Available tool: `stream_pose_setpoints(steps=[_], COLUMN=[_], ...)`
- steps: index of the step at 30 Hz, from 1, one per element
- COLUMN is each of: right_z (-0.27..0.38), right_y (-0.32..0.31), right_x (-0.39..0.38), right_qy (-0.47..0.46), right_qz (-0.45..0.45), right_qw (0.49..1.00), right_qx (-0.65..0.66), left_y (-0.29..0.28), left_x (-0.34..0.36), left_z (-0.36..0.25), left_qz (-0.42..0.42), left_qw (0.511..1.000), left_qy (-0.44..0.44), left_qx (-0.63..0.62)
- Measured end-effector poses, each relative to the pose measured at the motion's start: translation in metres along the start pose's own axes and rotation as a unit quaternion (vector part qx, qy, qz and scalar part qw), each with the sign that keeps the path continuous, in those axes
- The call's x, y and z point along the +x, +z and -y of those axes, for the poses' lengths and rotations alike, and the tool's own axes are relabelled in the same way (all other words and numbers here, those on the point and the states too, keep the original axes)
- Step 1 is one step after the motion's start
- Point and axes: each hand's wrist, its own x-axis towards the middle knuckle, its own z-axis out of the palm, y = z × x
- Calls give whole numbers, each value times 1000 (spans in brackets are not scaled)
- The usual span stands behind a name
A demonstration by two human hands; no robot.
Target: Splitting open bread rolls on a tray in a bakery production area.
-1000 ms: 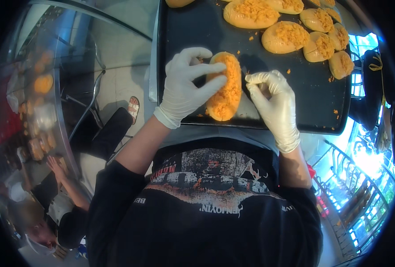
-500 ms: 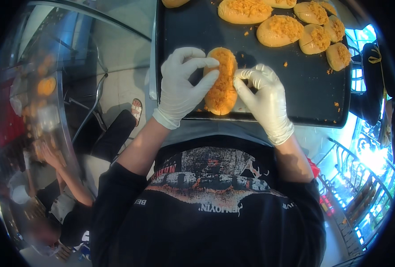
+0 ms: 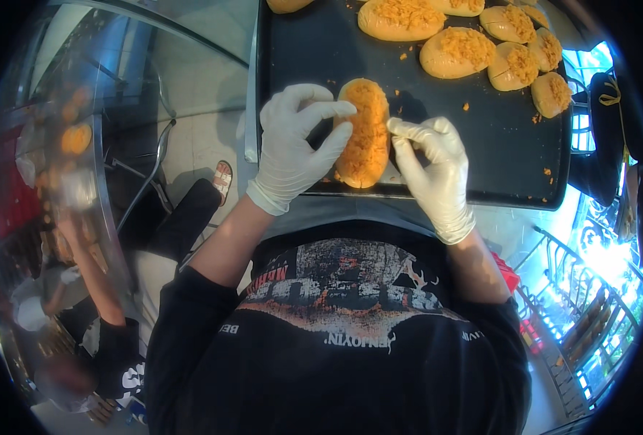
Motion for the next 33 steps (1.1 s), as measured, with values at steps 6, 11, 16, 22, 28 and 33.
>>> stream_pose_setpoints(steps=[6,11,16,22,28,33], right_z=[-1,-3,0,-6,-7,-9], right_y=[8,8,4,11,13,7], right_x=[3,4,5,21,27,39], right_qy=[-13,-91,-38,-90,-70,-65], right_qz=[3,-3,-18,-5,39,24], right_qw=[1000,995,999,995,997,995], right_qx=[1,-45,-22,-46,-9,-77], left_y=[6,4,7,9,5,7], left_x=[4,6,10,14,17,18], left_z=[-1,0,4,6,10,9], left_qz=[3,0,16,46,87,26], left_qw=[1000,998,986,994,995,983], left_qy=[8,-43,-123,-44,-14,-110], left_qx=[-8,-51,-114,-83,-37,-143])
